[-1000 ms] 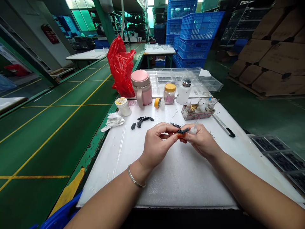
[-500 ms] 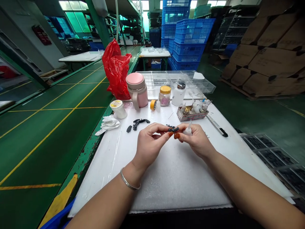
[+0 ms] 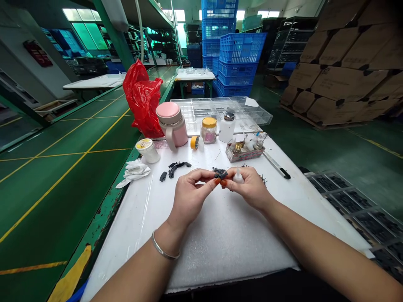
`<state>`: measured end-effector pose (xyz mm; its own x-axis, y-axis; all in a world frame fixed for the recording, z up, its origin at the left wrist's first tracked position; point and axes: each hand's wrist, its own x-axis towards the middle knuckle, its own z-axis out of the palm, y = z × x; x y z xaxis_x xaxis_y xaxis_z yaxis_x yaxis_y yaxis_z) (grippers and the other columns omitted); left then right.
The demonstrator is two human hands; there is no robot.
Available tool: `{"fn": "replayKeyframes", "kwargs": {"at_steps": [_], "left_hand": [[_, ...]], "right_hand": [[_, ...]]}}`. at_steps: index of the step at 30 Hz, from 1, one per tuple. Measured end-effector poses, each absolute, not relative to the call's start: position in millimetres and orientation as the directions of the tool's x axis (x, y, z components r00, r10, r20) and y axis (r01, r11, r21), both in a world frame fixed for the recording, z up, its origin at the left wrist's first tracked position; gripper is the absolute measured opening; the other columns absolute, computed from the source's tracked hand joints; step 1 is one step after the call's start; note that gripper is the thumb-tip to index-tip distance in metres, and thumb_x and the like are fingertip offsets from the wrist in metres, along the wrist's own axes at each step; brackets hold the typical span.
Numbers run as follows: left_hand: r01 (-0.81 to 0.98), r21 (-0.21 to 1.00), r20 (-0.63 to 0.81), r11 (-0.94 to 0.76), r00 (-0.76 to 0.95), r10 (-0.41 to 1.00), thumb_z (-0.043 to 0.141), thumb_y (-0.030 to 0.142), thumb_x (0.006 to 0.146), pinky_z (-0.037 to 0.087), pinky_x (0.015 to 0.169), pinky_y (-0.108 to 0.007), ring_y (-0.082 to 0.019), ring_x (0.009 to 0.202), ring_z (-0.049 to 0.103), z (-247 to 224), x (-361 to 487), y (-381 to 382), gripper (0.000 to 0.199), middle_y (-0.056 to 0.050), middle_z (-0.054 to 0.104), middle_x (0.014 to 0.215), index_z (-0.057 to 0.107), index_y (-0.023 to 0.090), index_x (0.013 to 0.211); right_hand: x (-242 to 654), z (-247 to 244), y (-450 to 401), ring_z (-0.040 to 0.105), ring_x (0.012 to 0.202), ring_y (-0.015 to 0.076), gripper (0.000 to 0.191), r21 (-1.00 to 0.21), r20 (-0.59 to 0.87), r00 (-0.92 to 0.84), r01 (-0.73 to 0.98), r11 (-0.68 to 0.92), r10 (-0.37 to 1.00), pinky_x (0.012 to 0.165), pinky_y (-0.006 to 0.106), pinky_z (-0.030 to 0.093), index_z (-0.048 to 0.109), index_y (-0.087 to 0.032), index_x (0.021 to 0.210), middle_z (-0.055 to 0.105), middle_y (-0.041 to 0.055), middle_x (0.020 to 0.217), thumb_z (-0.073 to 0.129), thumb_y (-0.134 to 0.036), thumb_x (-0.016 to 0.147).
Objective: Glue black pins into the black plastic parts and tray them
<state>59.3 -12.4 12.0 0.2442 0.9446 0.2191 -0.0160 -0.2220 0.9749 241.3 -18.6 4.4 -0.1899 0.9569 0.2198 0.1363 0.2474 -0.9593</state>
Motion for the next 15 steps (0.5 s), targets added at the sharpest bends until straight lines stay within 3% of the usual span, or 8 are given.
{"fn": "replayKeyframes", "kwargs": {"at_steps": [9, 15], "left_hand": [[-0.068, 0.985, 0.170, -0.157, 0.280, 0.945, 0.076, 0.032, 0.081, 0.051, 0.067, -0.023, -0.016, 0.078, 0.062, 8, 60, -9, 0.016, -0.006, 0.072, 0.086, 0.077, 0.017, 0.088], [0.106, 0.973, 0.169, -0.204, 0.273, 0.947, 0.077, 0.042, 0.077, 0.056, 0.065, -0.021, -0.019, 0.078, 0.065, 3, 50, -1, 0.027, -0.006, 0.072, 0.090, 0.077, 0.019, 0.091]], "right_hand": [[242, 4, -17, 0.046, 0.058, 0.0103, 0.028, -0.950, 0.239, -0.207, 0.151, 0.272, 0.949, 0.057, 0.023, 0.035, 0.064, -0.014, 0.067, 0.057, -0.0012, 0.062, 0.072, -0.038, 0.079], [243, 4, -15, 0.053, 0.064, 0.0116, 0.025, -0.957, 0.274, -0.149, 0.054, 0.284, 0.950, 0.062, 0.024, 0.040, 0.071, -0.014, 0.078, 0.064, 0.0011, 0.070, 0.077, -0.038, 0.073]]}}
